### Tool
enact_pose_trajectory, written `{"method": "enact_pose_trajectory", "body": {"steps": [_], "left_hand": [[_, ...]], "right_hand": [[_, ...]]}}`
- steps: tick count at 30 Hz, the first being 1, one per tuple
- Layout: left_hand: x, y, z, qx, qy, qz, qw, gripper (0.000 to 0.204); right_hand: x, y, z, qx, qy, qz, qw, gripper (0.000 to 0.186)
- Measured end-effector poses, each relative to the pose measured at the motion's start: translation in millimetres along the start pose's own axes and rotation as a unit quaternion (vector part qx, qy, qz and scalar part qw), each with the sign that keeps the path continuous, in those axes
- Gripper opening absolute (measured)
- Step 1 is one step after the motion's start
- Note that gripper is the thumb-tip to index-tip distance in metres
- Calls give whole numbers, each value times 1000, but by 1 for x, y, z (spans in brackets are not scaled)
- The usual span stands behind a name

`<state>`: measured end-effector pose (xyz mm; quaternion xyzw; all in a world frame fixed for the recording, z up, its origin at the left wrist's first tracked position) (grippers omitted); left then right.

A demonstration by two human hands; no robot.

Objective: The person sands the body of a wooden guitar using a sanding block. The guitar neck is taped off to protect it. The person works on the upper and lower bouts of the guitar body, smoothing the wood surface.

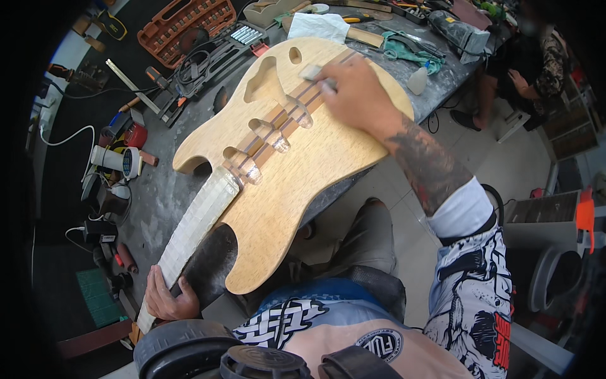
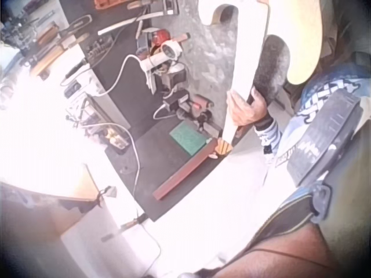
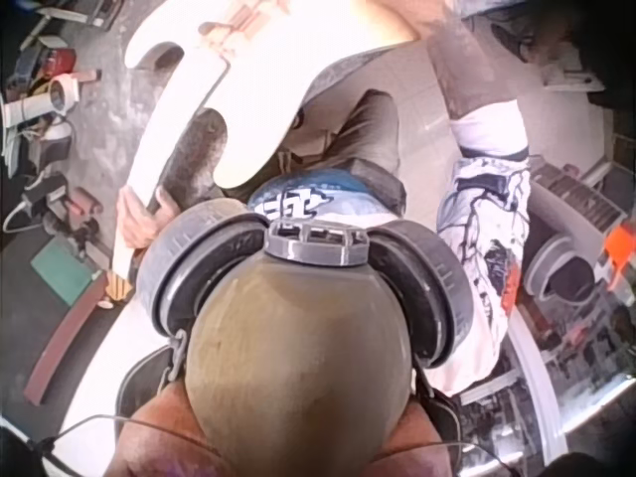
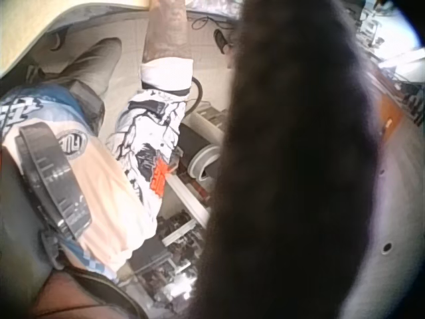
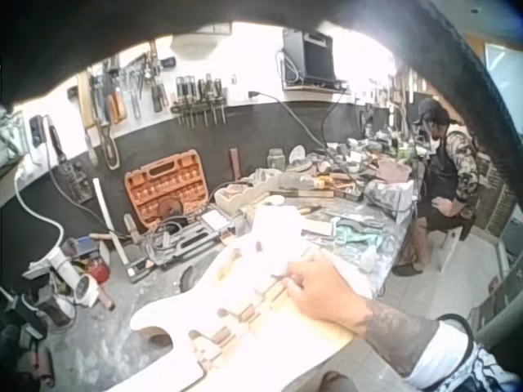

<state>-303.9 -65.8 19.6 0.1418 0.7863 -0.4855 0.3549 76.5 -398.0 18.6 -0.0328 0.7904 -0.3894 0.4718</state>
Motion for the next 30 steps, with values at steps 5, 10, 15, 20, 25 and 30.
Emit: {"method": "enact_pose_trajectory", "body": {"steps": [5, 10, 15, 20, 25, 30], "left_hand": [[-2, 4, 2, 15, 0, 5, 1000, 60], [-1, 1, 1, 9, -4, -3, 1000, 60], [-3, -1, 2, 6, -2, -2, 1000, 60], [-2, 1, 2, 11, 2, -9, 1000, 59], [1, 0, 0, 3, 1, 1, 1000, 59], [0, 6, 3, 24, 1, -3, 1000, 60]], "right_hand": [[-15, -24, 36, -4, 248, -61, 967, 16], [3, -17, 19, 31, 152, -49, 987, 17], [10, -26, -1, 40, 111, -37, 992, 19], [3, -40, 15, 45, 233, -50, 970, 20], [10, -15, 0, 8, 84, -34, 996, 18], [-14, -6, 44, 82, 175, -36, 980, 19]]}}
Point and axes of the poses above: each hand's wrist, its own x-axis away from the middle knuckle, its own y-axis out of the palm, z = x × y, the point moved 2 cm from there along -x, towards the middle knuckle, and after that the axes turned 1 degree about -y, right-handed, at the moved point
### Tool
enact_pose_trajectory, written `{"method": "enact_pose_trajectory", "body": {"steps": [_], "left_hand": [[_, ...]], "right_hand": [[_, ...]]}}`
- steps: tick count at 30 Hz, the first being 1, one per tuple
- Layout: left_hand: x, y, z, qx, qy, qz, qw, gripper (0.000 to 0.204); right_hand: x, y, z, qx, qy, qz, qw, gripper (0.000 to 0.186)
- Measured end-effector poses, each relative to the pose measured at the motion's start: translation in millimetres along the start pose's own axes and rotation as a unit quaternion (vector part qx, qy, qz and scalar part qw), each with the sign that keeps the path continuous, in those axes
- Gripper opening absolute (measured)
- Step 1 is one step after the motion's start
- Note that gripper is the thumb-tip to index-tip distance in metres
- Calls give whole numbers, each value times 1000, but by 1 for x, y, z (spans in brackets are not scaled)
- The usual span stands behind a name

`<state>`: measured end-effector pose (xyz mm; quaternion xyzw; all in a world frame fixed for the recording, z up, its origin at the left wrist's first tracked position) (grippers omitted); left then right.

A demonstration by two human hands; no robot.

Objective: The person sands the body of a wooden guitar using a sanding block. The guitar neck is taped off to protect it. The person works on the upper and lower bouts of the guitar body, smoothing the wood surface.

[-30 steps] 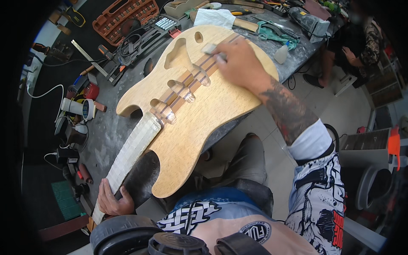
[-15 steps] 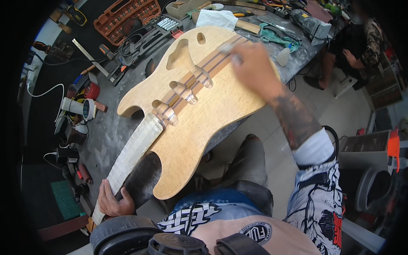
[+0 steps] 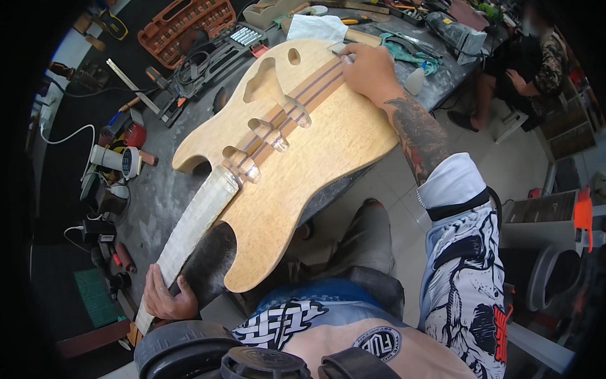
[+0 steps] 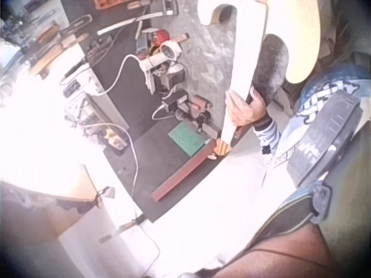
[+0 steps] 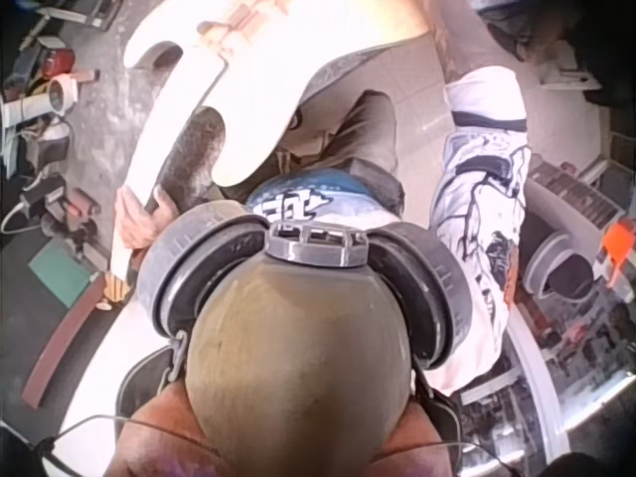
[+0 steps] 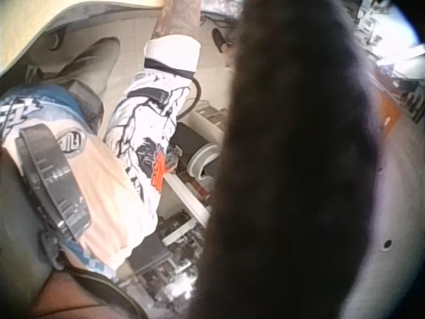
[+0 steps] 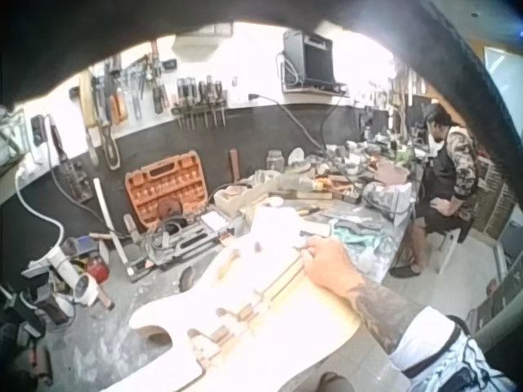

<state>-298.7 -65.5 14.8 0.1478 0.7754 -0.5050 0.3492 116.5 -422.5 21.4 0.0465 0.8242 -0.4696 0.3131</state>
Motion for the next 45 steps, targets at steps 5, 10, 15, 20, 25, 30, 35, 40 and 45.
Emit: {"method": "enact_pose_trajectory", "body": {"steps": [5, 10, 15, 20, 25, 30, 35, 40, 45], "left_hand": [[2, -5, -3, -14, 2, 5, 1000, 61], [1, -9, -4, -34, 3, 4, 999, 60], [-1, -2, -2, -2, -2, 5, 1000, 60], [-1, -2, -2, -2, 1, 3, 1000, 60], [0, -10, -5, -29, 5, 5, 1000, 60], [-2, -4, -2, -13, -1, 6, 1000, 59], [-2, -2, 0, -7, -8, 1, 1000, 60], [2, -8, -5, -25, 1, -8, 1000, 63], [-2, -6, -4, -22, 2, 1, 1000, 62]], "right_hand": [[-13, 8, -17, -47, 8, -53, 997, 21], [-10, 21, -37, -57, -108, -67, 990, 23], [-25, 21, -8, -29, -52, -21, 998, 22], [-34, 18, -14, -66, 3, -64, 996, 21], [-24, 33, -38, -51, -70, -59, 994, 23], [-34, 33, -11, -21, -47, -46, 998, 23], [-53, 17, 1, -150, 121, -105, 976, 22], [-34, 36, -28, 0, -43, -65, 997, 22], [-42, 43, -12, -25, -51, -50, 997, 26]]}}
Point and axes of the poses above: each hand's wrist, its own x-axis away from the middle knuckle, its own y-axis out of the palm, z = x × y, the point moved 2 cm from there along -x, towards the middle knuckle, and after that the axes turned 1 degree about -y, right-handed, at the moved point
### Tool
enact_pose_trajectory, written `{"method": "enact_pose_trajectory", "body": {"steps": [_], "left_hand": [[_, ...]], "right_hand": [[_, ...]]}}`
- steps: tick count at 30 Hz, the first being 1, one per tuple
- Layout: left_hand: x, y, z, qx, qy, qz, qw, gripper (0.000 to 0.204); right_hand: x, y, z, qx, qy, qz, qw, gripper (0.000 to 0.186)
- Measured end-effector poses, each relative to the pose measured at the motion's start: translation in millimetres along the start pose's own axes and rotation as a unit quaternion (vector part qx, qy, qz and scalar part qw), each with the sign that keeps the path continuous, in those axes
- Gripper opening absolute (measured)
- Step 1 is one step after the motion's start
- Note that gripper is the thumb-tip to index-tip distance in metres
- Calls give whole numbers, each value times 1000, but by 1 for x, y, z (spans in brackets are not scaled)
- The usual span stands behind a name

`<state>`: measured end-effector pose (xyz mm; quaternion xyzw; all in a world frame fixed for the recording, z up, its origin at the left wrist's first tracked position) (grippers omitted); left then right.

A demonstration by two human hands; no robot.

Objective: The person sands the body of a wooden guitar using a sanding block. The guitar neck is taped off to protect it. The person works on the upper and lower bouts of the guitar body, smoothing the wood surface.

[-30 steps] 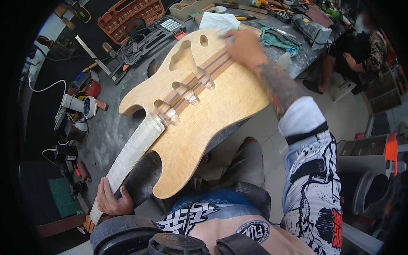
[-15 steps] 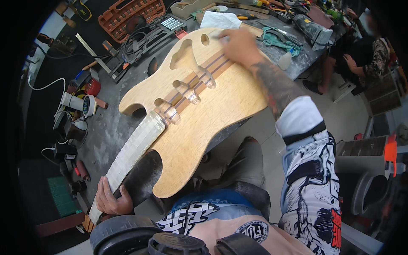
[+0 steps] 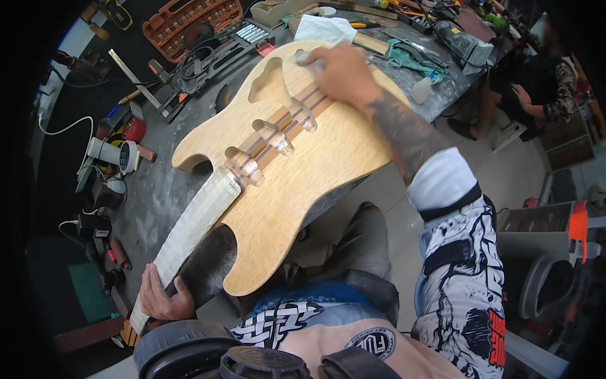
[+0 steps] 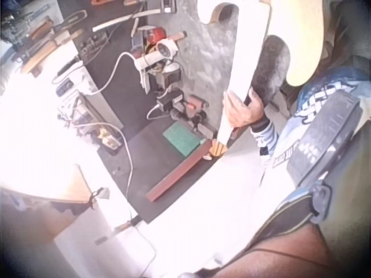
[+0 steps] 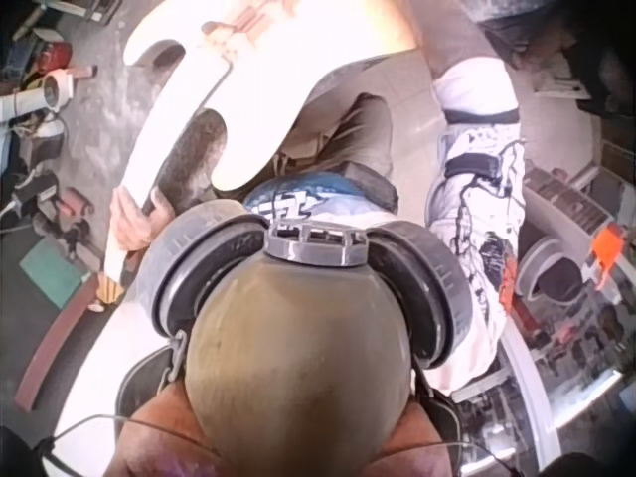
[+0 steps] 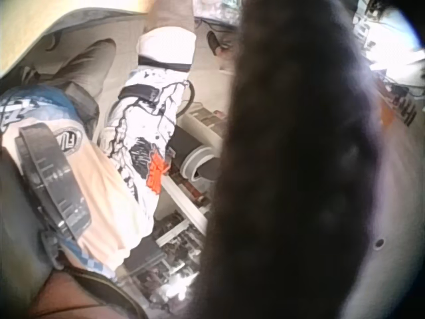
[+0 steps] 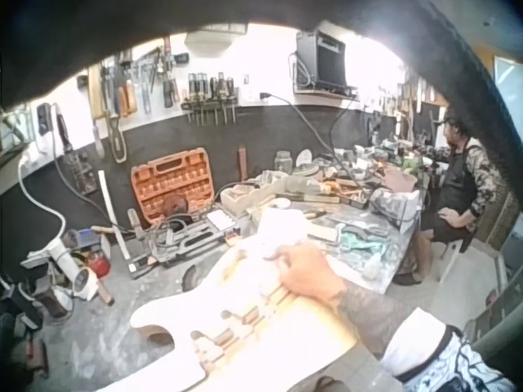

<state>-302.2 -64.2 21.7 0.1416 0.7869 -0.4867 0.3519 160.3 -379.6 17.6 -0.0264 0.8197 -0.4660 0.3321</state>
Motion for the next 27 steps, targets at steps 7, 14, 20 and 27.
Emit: {"method": "enact_pose_trajectory", "body": {"steps": [7, 14, 20, 27], "left_hand": [[3, 1, 2, 8, 2, -1, 1000, 62], [4, 6, 3, 17, -2, 15, 1000, 62], [2, 3, 1, 0, -4, 14, 1000, 62], [5, 3, 0, 2, -16, 1, 1000, 64]], "right_hand": [[0, -3, 6, -8, 16, -1, 1000, 24], [-7, -20, 29, 28, 23, 100, 994, 24], [-1, -54, 22, -26, 95, 161, 982, 31], [33, -50, 21, 5, 131, -7, 991, 34]]}}
Point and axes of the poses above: each hand's wrist, its own x-axis away from the middle knuckle, its own y-axis out of the palm, z = x × y, the point moved 2 cm from there along -x, towards the middle knuckle, and after that the axes turned 1 degree about -y, right-handed, at the moved point
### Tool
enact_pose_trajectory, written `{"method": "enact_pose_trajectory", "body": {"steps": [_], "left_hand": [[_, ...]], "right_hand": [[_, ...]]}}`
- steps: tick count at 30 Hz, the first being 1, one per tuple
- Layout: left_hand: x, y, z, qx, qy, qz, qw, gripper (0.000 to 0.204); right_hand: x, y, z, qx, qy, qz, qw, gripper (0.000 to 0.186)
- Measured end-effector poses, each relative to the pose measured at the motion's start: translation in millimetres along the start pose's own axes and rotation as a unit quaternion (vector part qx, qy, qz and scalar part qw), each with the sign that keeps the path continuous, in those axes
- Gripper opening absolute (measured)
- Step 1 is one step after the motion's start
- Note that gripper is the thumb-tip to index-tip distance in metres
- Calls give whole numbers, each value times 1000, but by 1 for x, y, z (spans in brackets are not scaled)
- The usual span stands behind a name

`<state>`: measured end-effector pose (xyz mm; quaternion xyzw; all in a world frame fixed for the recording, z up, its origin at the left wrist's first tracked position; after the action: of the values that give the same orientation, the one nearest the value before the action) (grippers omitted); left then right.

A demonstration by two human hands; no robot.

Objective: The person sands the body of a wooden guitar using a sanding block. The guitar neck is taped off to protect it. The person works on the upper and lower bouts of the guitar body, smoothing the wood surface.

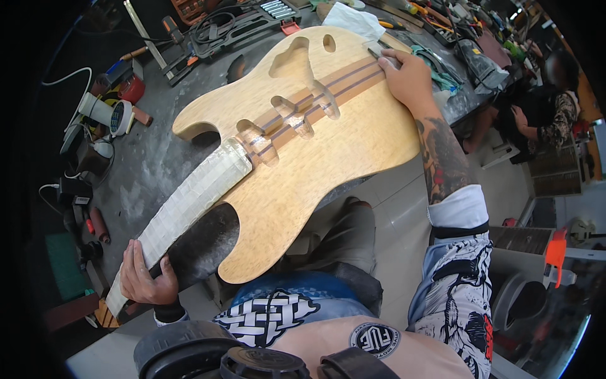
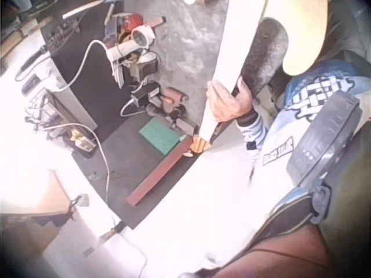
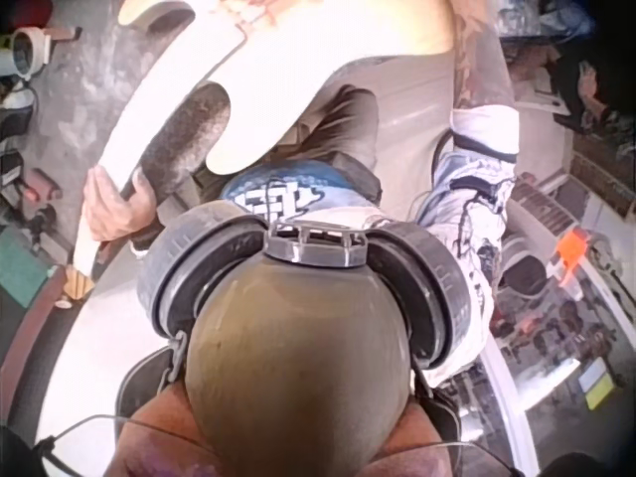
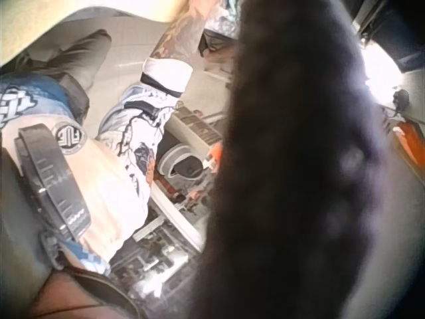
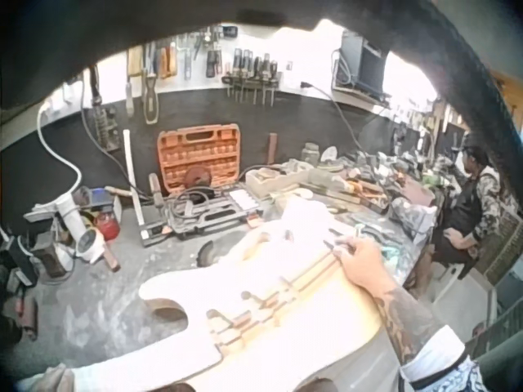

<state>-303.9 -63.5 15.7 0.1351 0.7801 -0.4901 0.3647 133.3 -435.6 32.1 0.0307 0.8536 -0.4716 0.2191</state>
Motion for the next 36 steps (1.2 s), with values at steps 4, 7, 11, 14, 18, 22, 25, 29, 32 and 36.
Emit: {"method": "enact_pose_trajectory", "body": {"steps": [4, 7, 11, 14, 18, 22, 25, 29, 32, 36], "left_hand": [[-1, 2, 0, 5, 2, -2, 1000, 64], [1, 3, -1, 13, 1, -2, 1000, 65], [0, 2, -1, 13, 7, -4, 1000, 65], [0, 0, -2, 2, 8, -2, 1000, 65], [-1, 5, 0, 17, 10, -2, 1000, 65], [0, 1, -1, 10, 7, 1, 1000, 66], [-2, 3, 0, 7, 10, -3, 1000, 65], [0, 2, -2, 7, 7, 2, 1000, 65], [2, 2, -3, 11, 13, -3, 1000, 65], [0, 1, -2, 0, 7, 0, 1000, 65]], "right_hand": [[2, -2, 6, -17, -23, -35, 999, 33], [2, -3, 8, -13, -16, -29, 999, 31], [8, 6, -16, -3, -55, -2, 998, 29], [38, 24, -73, -24, -291, 26, 956, 28], [-14, 6, -24, -22, 7, -18, 1000, 29], [-2, 32, -40, 53, -199, 13, 978, 30], [-20, 18, -28, -28, 9, -20, 999, 26], [-2, 31, -37, 48, -228, 35, 972, 27], [-15, 21, -21, 10, -55, -11, 998, 27], [-5, 35, -42, -6, -178, 45, 983, 27]]}}
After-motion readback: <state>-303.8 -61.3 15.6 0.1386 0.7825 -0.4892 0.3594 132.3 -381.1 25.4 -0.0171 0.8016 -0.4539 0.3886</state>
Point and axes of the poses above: each hand's wrist, its own x-axis away from the middle knuckle, its own y-axis out of the palm, z = x × y, the point moved 2 cm from there along -x, towards the middle knuckle, and after that the axes turned 1 degree about -y, right-handed, at the moved point
